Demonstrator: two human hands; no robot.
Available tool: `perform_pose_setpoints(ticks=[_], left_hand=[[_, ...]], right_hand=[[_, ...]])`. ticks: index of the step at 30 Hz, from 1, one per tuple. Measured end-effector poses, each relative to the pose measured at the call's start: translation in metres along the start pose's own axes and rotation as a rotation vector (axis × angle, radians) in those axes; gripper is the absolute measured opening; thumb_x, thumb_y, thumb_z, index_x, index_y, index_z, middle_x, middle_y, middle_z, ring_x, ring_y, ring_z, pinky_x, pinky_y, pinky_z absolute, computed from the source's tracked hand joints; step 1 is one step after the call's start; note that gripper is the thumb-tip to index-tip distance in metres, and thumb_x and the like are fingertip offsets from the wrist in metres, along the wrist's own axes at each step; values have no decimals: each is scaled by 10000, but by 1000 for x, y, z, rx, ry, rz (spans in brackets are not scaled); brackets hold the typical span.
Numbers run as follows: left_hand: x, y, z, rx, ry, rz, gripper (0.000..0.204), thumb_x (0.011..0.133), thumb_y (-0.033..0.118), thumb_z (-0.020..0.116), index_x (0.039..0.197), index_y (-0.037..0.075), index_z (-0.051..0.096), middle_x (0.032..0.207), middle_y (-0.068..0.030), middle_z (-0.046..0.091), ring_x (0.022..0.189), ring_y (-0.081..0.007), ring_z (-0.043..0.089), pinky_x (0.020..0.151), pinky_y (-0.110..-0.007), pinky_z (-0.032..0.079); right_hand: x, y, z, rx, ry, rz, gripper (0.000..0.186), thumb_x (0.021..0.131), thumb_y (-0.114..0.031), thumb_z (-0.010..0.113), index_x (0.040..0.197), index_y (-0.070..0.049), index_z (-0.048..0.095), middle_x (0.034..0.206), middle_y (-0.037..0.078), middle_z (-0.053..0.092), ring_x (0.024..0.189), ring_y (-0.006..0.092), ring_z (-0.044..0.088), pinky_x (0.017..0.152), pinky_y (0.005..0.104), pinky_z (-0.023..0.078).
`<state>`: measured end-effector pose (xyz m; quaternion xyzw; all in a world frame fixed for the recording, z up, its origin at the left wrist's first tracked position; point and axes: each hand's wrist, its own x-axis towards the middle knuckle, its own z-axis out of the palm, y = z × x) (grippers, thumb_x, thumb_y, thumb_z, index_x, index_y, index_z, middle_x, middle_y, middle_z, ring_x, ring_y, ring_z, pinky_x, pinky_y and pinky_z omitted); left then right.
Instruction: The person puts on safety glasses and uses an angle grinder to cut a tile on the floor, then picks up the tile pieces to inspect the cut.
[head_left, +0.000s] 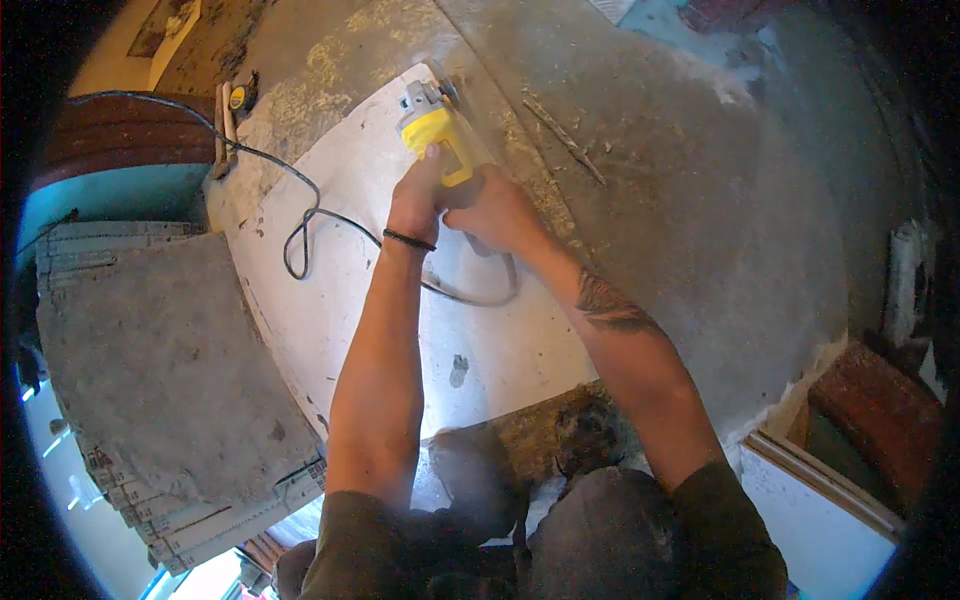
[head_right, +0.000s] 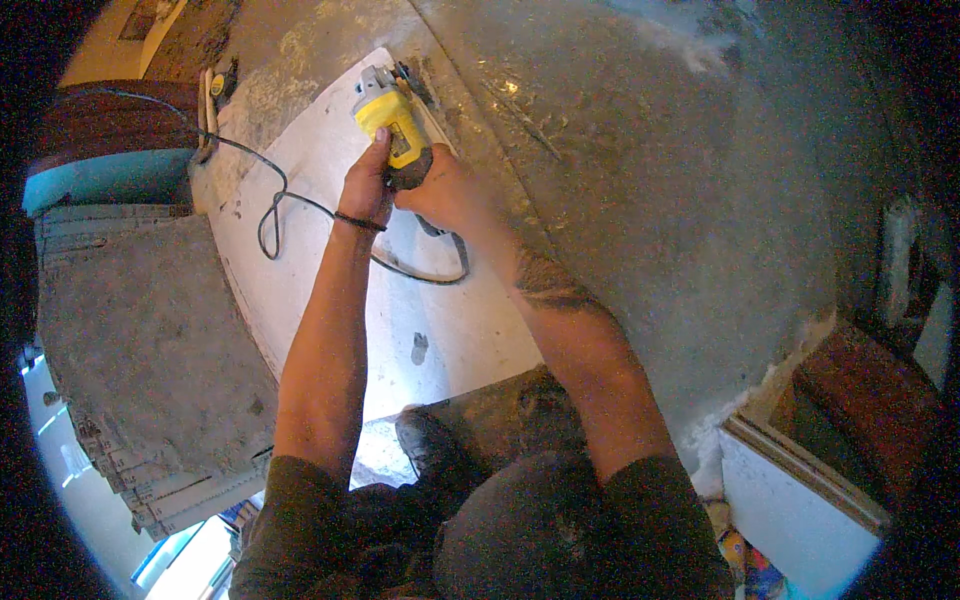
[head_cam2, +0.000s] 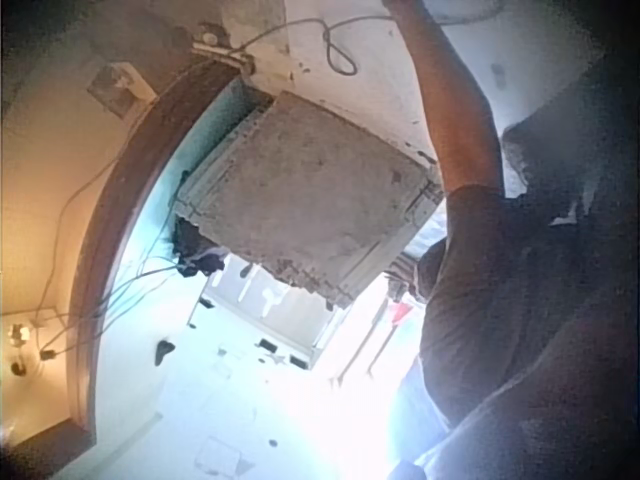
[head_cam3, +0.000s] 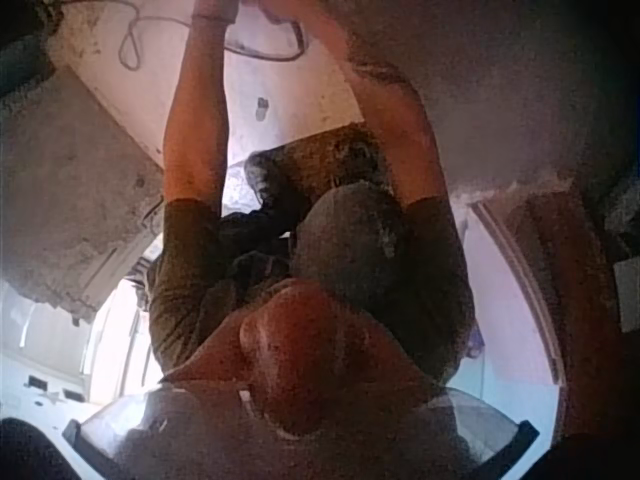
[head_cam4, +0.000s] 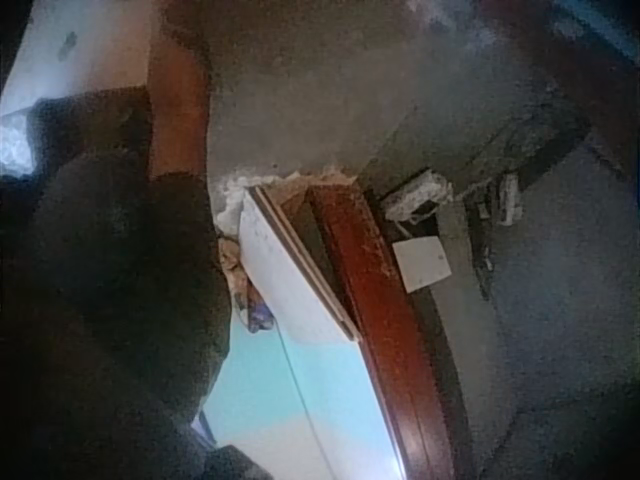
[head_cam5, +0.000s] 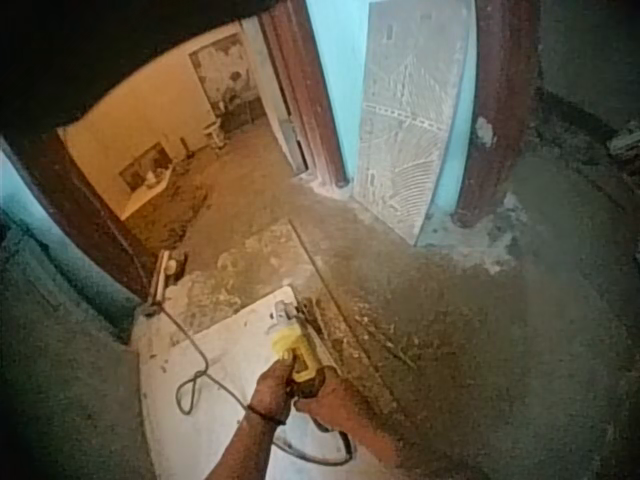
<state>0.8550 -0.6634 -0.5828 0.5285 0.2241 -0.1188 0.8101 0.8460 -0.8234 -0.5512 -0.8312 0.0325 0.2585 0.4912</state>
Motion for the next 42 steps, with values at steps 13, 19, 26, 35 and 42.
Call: perform_pose_setpoints(ticks=[13, 19, 26, 35, 42], left_hand=[[-3, 1, 1, -4, 10, 33, 542, 1046, 438, 605, 1328, -25, 603, 1204, -106, 685, 1036, -206, 689, 882, -345, 567], [-2, -1, 0, 53, 47, 31, 530, 1027, 455, 630, 1293, -4, 635, 1140, -73, 702, 955, -164, 677, 773, -296, 534], [-2, 0, -3, 59, 73, 25, 525, 1020, 465, 637, 1276, 7, 652, 1111, -58, 707, 925, -148, 665, 750, -288, 518], [-2, 0, -2, 48, 80, 26, 542, 1020, 455, 637, 1308, -4, 641, 1164, -69, 701, 1005, -174, 674, 838, -312, 536], [-7, 3, 6, 62, 102, 29, 544, 1016, 463, 642, 1301, -1, 646, 1141, -62, 703, 965, -158, 666, 797, -293, 527]], right_hand=[[-5, -7, -6, 28, -39, 0, 788, 626, -324, 867, 1287, -7, 578, 1144, 216, 723, 1068, 347, 711, 909, 416, 563], [-4, -5, -7, 19, -45, 5, 790, 621, -320, 875, 1281, -3, 581, 1144, 210, 723, 1067, 347, 709, 910, 419, 563], [-4, -7, -5, 58, -38, -25, 735, 629, -301, 874, 1245, -3, 605, 1137, 213, 722, 1059, 354, 710, 901, 423, 566], [0, -2, -1, -19, -27, -9, 709, 633, -290, 869, 1229, -6, 609, 1140, 217, 718, 1066, 352, 706, 907, 425, 563], [-3, -5, -4, 40, -38, -7, 729, 623, -309, 872, 1232, -12, 606, 1142, 217, 717, 1075, 356, 703, 914, 423, 560]])
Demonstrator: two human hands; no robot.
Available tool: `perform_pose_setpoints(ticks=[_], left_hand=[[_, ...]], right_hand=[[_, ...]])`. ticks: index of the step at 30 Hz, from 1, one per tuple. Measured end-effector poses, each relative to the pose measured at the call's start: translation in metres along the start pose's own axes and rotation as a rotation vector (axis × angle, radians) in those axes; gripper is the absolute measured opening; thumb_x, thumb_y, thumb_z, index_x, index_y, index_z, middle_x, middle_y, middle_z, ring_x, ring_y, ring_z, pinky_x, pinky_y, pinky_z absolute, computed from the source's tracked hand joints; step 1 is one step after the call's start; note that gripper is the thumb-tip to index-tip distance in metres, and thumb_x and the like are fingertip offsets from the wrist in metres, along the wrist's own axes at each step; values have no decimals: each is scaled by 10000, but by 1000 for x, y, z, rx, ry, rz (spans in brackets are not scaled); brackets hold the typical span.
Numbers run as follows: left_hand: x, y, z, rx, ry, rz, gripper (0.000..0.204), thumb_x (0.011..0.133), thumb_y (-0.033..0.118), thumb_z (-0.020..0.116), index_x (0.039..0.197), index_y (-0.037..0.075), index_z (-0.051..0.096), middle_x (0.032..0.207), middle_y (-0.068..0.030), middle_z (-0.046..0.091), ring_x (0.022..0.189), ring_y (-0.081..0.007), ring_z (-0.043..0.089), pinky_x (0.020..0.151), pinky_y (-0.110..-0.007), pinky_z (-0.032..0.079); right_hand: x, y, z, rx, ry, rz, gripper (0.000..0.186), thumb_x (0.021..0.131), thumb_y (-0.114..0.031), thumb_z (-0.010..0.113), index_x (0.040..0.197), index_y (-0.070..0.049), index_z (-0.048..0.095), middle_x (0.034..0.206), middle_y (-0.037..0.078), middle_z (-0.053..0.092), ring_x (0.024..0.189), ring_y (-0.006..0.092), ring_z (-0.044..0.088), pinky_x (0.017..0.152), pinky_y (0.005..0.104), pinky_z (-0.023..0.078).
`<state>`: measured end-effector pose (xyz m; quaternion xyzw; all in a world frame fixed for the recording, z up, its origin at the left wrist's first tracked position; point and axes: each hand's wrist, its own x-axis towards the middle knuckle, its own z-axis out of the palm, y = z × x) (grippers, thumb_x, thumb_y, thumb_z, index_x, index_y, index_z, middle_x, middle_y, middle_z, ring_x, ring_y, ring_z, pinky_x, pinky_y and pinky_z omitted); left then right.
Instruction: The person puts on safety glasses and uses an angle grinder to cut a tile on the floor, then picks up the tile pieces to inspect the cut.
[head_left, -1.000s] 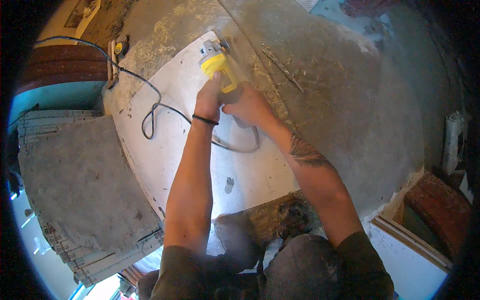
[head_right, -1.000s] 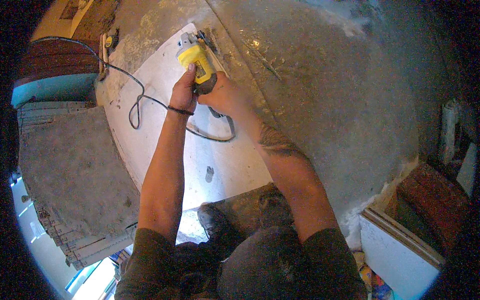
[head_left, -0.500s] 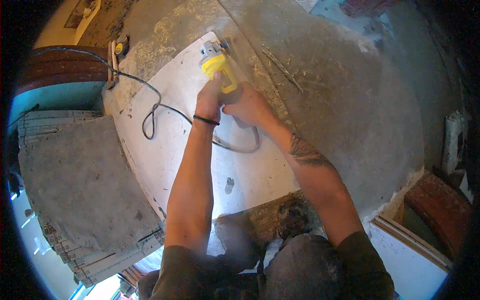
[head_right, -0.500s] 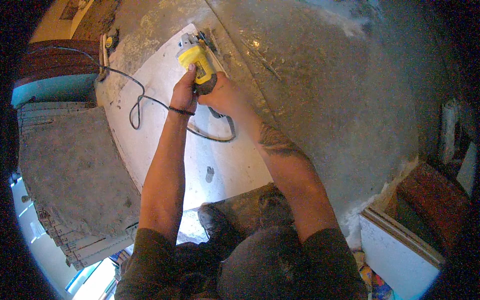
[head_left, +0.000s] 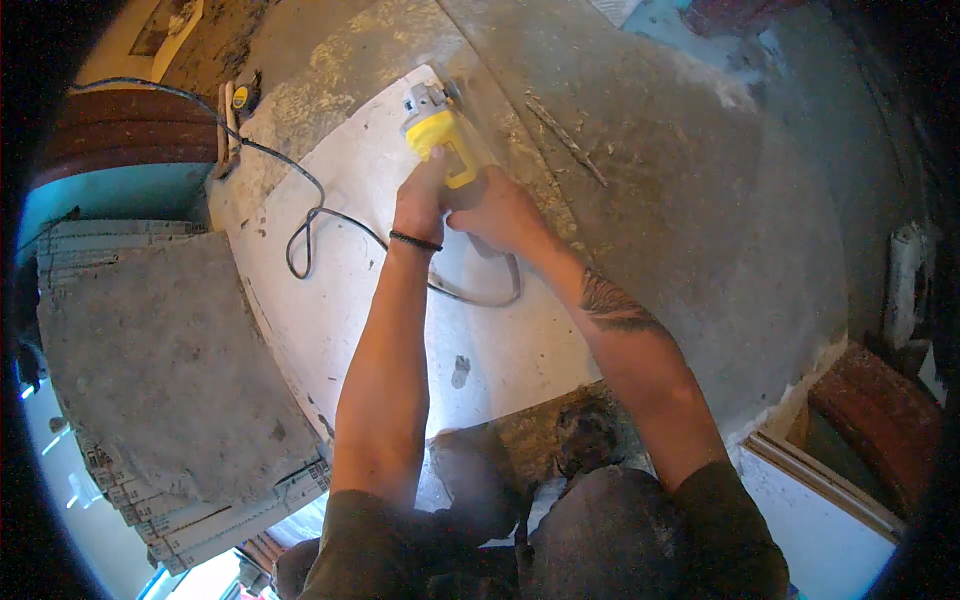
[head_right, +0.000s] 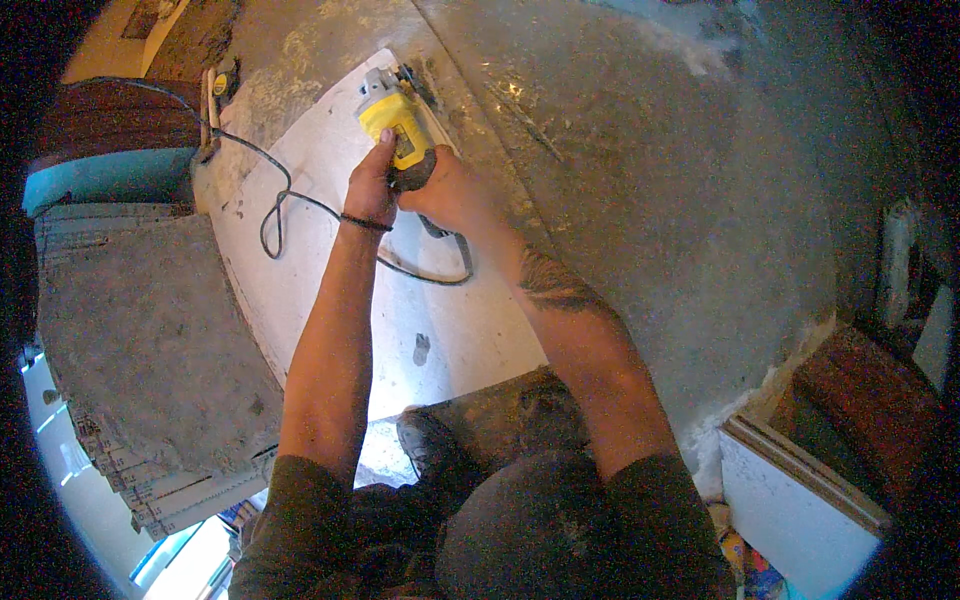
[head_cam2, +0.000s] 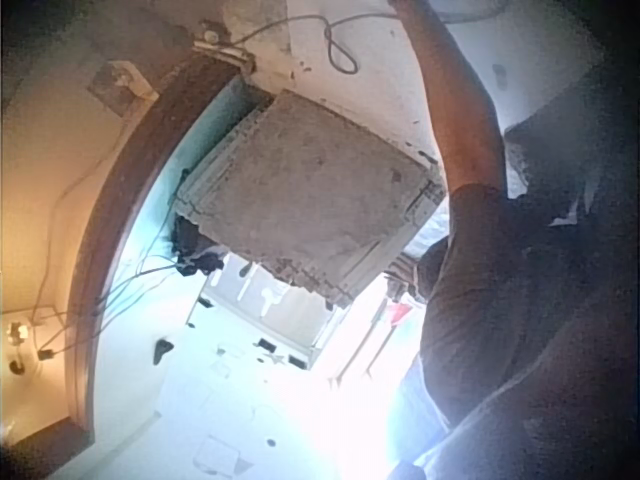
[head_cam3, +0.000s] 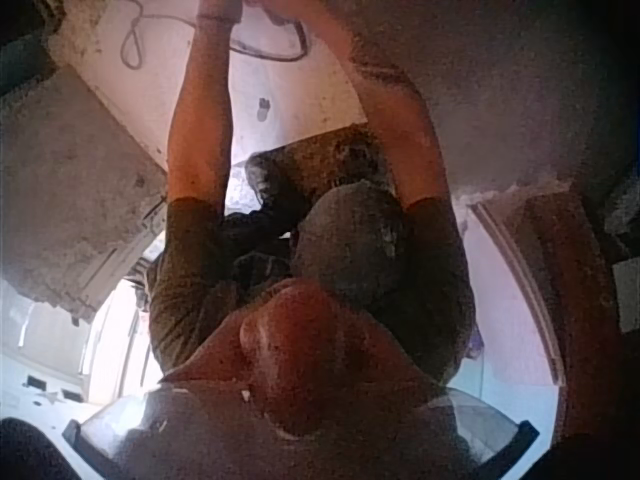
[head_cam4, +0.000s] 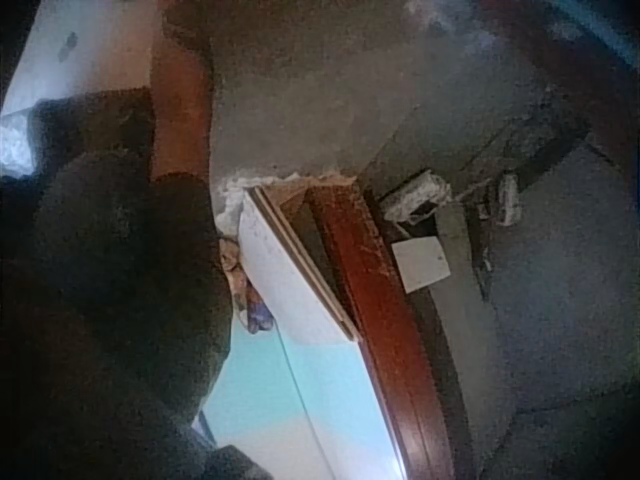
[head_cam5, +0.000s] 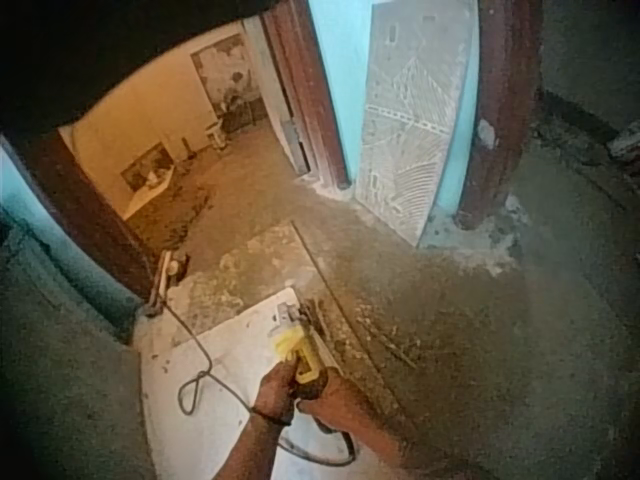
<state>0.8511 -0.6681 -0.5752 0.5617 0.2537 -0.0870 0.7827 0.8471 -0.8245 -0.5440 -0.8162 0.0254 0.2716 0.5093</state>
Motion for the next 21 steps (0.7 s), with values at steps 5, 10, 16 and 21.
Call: perform_pose_setpoints(ticks=[5, 10, 16, 21], left_hand=[[4, 1, -2, 7, -12, 0, 552, 1017, 463, 642, 1298, -12, 644, 1163, -75, 694, 986, -170, 665, 821, -308, 531], [2, 1, 3, -34, 6, -9, 537, 1017, 443, 652, 1297, -15, 644, 1177, -82, 688, 1030, -178, 660, 873, -320, 532], [1, 0, 0, -60, -25, 18, 521, 1015, 421, 663, 1300, -15, 644, 1184, -83, 689, 1044, -187, 663, 902, -329, 535], [1, -2, -2, 23, 28, 5, 493, 1000, 449, 669, 1225, 10, 685, 1084, -46, 702, 899, -136, 639, 738, -280, 498]], right_hand=[[7, 3, 6, -65, 23, 8, 754, 623, -313, 872, 1255, -12, 593, 1139, 218, 718, 1081, 355, 702, 913, 424, 559], [9, 7, 5, -69, 8, 20, 765, 626, -318, 867, 1265, -2, 587, 1139, 219, 718, 1079, 353, 703, 904, 426, 564], [3, 3, 2, -47, 8, -4, 775, 621, -323, 864, 1264, 8, 584, 1150, 223, 713, 1078, 354, 703, 900, 428, 566], [5, 9, 5, -62, 5, -10, 782, 616, -325, 865, 1260, 16, 581, 1151, 224, 712, 1076, 360, 701, 905, 430, 565]])
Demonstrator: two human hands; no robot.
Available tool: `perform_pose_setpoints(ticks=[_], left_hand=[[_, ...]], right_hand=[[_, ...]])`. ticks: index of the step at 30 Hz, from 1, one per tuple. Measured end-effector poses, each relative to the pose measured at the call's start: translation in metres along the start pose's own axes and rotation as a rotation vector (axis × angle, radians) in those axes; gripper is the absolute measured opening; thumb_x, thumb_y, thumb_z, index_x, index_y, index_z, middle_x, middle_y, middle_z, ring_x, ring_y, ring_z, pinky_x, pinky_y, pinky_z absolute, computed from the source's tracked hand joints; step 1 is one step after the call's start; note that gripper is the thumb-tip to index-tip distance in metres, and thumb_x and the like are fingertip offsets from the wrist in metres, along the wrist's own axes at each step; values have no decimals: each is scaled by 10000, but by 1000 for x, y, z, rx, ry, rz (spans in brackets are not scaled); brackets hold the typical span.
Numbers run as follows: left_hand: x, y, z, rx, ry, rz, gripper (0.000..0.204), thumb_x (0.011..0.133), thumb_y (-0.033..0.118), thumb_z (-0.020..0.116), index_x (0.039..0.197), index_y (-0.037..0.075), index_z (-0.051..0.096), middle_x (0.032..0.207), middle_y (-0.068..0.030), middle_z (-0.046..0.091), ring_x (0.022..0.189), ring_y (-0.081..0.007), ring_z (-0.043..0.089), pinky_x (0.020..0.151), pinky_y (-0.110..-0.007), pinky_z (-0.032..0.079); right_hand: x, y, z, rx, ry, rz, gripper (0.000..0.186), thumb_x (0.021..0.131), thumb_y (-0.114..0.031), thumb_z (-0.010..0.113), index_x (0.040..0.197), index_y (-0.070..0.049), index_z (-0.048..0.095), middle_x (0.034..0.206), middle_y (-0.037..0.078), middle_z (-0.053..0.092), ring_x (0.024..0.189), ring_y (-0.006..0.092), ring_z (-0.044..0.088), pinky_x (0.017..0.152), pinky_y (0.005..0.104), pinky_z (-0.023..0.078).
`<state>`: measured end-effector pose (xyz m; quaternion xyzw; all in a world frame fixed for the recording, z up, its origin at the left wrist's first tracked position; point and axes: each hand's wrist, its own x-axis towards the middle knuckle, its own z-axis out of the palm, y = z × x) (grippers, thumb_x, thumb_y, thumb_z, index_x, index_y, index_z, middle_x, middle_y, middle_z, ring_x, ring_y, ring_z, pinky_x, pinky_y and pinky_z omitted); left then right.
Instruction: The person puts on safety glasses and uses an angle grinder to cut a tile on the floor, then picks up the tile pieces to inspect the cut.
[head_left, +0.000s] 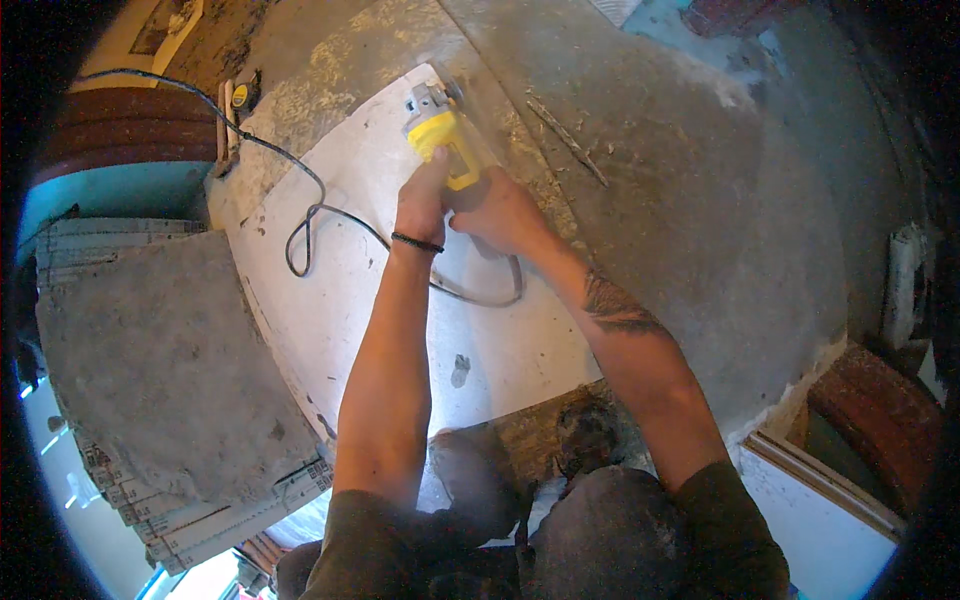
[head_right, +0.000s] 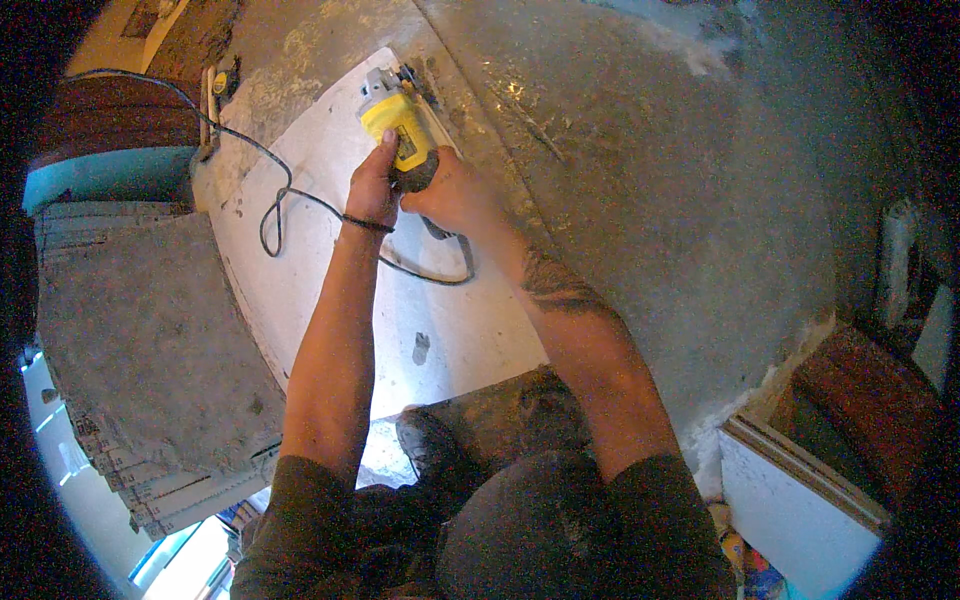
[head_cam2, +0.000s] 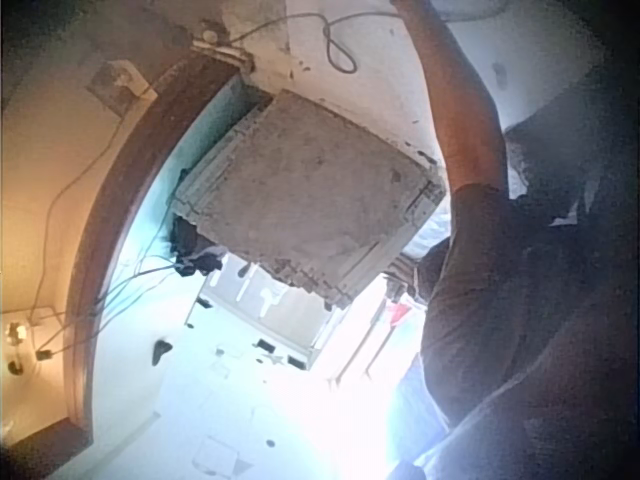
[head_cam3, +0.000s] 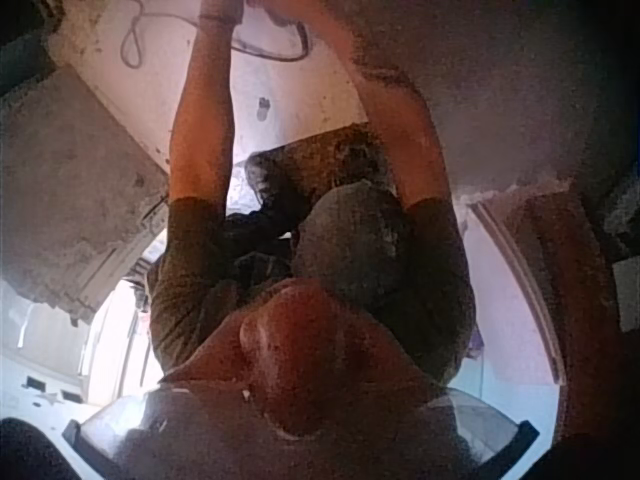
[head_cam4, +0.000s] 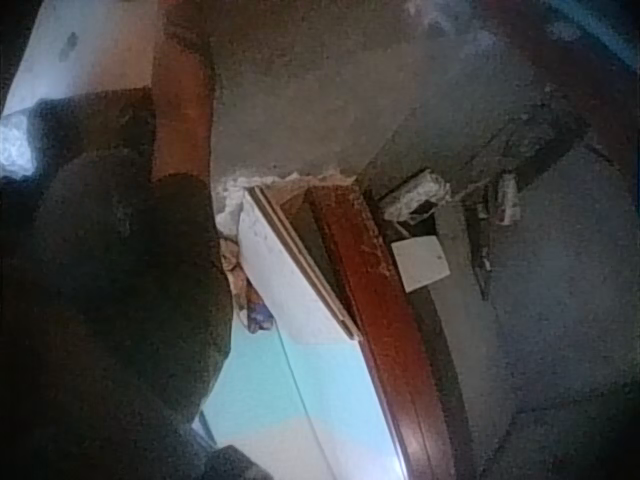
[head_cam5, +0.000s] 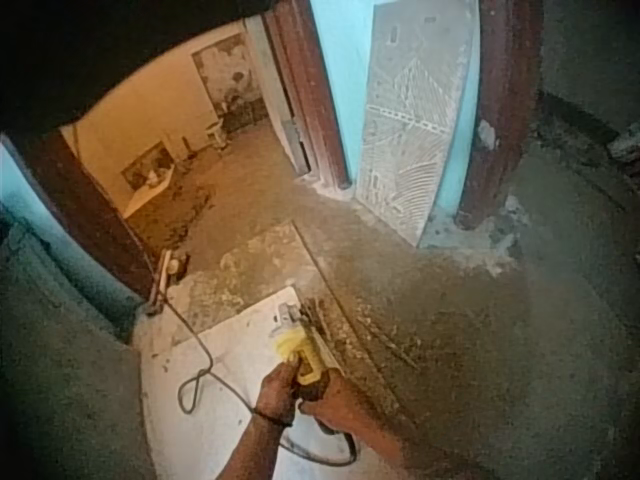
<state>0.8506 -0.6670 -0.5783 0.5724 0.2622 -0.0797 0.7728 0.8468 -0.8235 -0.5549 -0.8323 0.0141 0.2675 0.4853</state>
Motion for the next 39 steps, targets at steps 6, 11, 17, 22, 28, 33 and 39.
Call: perform_pose_setpoints(ticks=[6, 11, 17, 22, 28, 33, 39], left_hand=[[3, -5, 6, 11, 13, 38, 483, 988, 476, 674, 1182, 36, 710, 1002, -11, 688, 818, -114, 596, 680, -265, 458], [0, -1, 1, 21, 11, 26, 488, 990, 458, 677, 1211, 23, 700, 1060, -29, 701, 884, -123, 625, 708, -269, 475], [-10, 3, 8, -34, 5, 36, 490, 992, 431, 684, 1247, 13, 685, 1099, -42, 709, 930, -130, 648, 751, -275, 501], [-8, 0, 4, -13, 6, 33, 467, 991, 423, 688, 1220, 17, 695, 1085, -39, 707, 923, -130, 647, 765, -282, 507], [-4, -6, 0, 26, 13, 79, 457, 990, 440, 681, 1178, 25, 715, 1043, -19, 698, 857, -105, 608, 716, -262, 479], [-2, -7, 0, 62, 25, 81, 478, 982, 476, 678, 1158, 33, 722, 1001, -7, 690, 808, -94, 577, 673, -253, 449], [-9, -4, 2, 81, 30, 76, 483, 979, 481, 680, 1154, 32, 723, 1007, -16, 696, 823, -95, 592, 680, -245, 458]], right_hand=[[5, 10, 3, -20, 36, -14, 779, 619, -323, 863, 1260, 19, 582, 1141, 234, 711, 1064, 353, 705, 898, 423, 566], [2, 4, 2, 20, 23, -31, 764, 620, -303, 863, 1257, 14, 585, 1125, 232, 715, 1050, 344, 711, 878, 418, 569], [-3, 3, 0, 55, 19, -21, 758, 622, -297, 858, 1260, 8, 585, 1126, 231, 712, 1063, 353, 704, 896, 421, 561], [-4, 2, 1, 42, 4, -6, 773, 624, -306, 858, 1272, 8, 577, 1134, 235, 710, 1073, 358, 701, 909, 423, 558], [-6, 0, -1, 31, -16, 22, 784, 621, -321, 858, 1272, 12, 576, 1141, 245, 707, 1080, 368, 699, 911, 424, 559], [-4, 3, 1, 36, -6, 7, 779, 618, -327, 860, 1259, 16, 580, 1141, 242, 706, 1076, 371, 699, 904, 426, 559], [-8, 4, 0, 37, 4, -2, 777, 614, -325, 869, 1253, 12, 582, 1136, 234, 707, 1069, 369, 698, 900, 427, 559]])
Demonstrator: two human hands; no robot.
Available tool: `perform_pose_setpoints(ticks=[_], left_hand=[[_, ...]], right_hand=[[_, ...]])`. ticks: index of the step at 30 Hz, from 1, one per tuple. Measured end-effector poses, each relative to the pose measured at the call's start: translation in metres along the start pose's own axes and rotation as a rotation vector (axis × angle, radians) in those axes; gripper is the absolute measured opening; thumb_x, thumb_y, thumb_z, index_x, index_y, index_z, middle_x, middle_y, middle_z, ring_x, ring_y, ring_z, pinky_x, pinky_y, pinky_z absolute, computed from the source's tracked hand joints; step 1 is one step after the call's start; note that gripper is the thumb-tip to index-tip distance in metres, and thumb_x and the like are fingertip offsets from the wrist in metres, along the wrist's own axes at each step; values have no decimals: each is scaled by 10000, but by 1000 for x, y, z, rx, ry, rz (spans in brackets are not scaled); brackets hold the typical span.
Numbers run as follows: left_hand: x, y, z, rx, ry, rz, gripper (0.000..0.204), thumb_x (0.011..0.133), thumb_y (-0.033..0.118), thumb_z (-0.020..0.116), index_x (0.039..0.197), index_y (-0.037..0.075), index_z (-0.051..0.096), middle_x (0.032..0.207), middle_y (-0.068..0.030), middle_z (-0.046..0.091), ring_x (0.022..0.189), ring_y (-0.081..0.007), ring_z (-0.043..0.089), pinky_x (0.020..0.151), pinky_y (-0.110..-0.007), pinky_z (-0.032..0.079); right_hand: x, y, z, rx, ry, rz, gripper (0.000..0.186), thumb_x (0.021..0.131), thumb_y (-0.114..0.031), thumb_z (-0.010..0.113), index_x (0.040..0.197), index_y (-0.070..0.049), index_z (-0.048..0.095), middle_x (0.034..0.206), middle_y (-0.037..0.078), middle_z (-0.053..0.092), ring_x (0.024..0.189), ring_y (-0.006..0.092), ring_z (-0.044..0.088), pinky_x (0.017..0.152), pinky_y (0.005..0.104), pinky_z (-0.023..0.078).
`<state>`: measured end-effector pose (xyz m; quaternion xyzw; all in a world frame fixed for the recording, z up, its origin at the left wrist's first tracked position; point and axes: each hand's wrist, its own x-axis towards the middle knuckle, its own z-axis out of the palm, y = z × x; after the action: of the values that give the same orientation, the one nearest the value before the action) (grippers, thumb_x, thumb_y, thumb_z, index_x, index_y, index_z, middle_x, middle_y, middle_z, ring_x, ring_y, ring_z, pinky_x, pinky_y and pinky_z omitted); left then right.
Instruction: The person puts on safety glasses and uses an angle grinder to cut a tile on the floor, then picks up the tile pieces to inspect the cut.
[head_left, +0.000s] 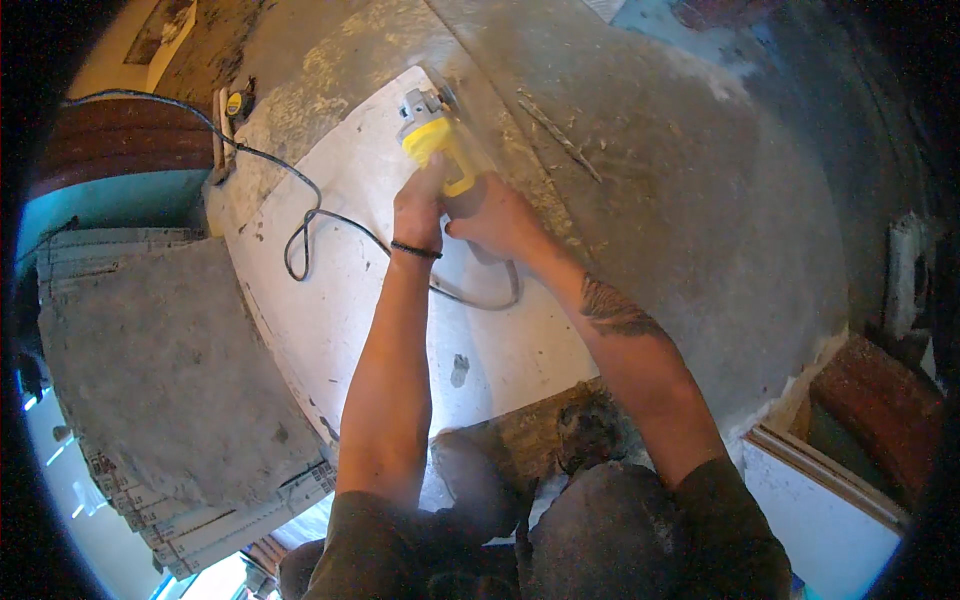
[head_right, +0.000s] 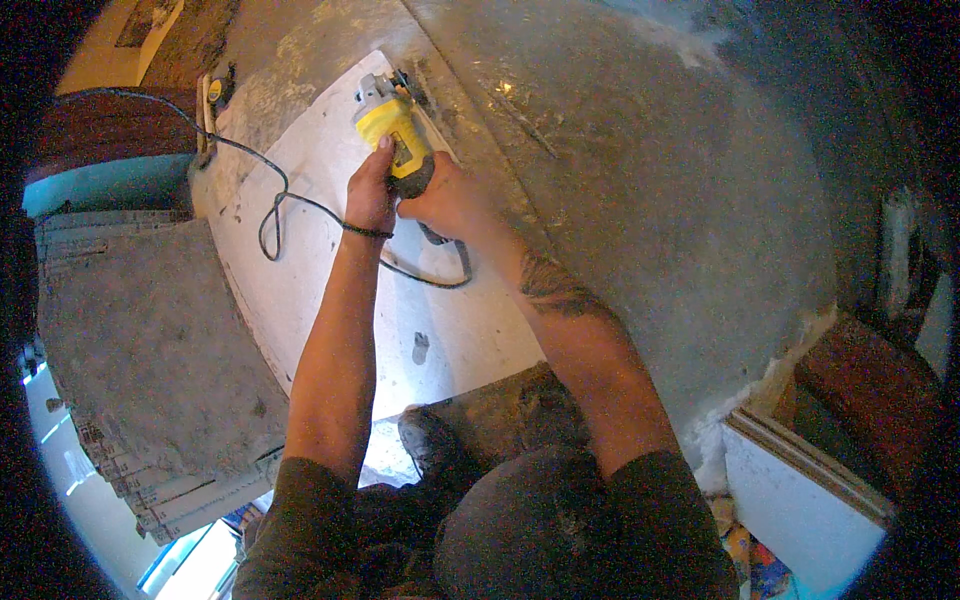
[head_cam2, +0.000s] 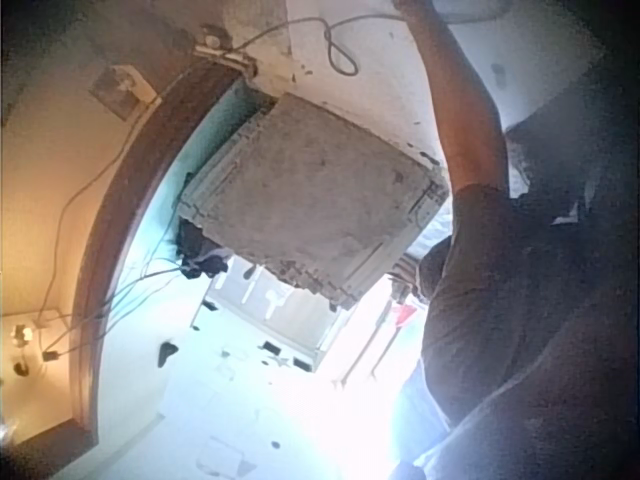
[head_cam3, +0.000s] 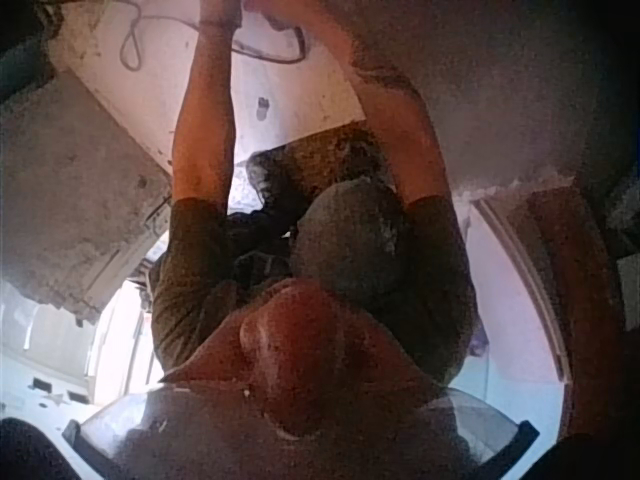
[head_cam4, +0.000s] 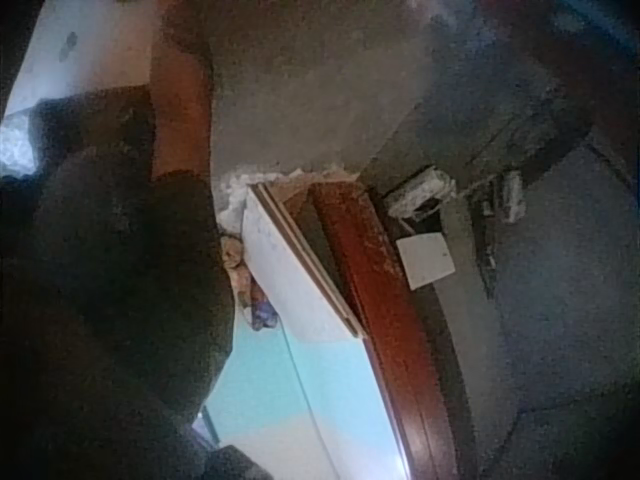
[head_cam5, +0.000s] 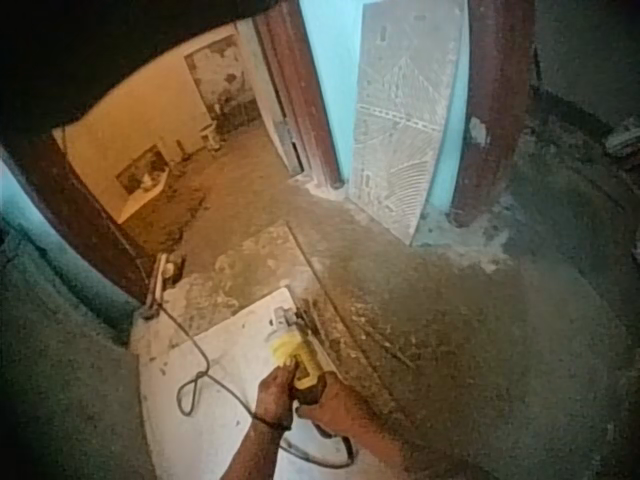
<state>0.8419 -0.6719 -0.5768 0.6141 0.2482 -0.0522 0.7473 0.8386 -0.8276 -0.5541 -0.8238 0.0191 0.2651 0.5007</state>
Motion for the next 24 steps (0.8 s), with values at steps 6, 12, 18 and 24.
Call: perform_pose_setpoints(ticks=[6, 12, 18, 24], left_hand=[[-5, 2, 7, -48, 0, 40, 517, 978, 464, 688, 1204, -1, 708, 1082, -49, 712, 902, -124, 641, 766, -268, 505], [-4, 7, 2, -12, 3, -5, 520, 978, 429, 705, 1235, -23, 689, 1115, -65, 714, 963, -145, 658, 831, -292, 524], [-7, 9, 9, -59, 17, -19, 519, 971, 441, 714, 1207, -20, 699, 1094, -65, 717, 953, -144, 661, 819, -295, 529], [-6, 5, 1, 6, 19, -5, 528, 975, 453, 698, 1203, -24, 699, 1089, -65, 715, 924, -141, 644, 771, -280, 500]], right_hand=[[-3, -1, -3, 31, -24, -5, 784, 626, -318, 866, 1271, 12, 566, 1141, 236, 708, 1071, 365, 699, 905, 431, 557], [0, -1, -1, 8, -13, -18, 799, 631, -325, 865, 1284, 18, 557, 1140, 248, 709, 1066, 371, 702, 898, 431, 559], [-3, -4, -6, -5, -29, -6, 800, 628, -332, 864, 1277, 23, 560, 1131, 251, 709, 1058, 372, 704, 897, 432, 560], [-3, -1, 0, 18, -24, -24, 790, 627, -325, 867, 1270, 23, 566, 1135, 250, 705, 1066, 371, 700, 905, 428, 557]])
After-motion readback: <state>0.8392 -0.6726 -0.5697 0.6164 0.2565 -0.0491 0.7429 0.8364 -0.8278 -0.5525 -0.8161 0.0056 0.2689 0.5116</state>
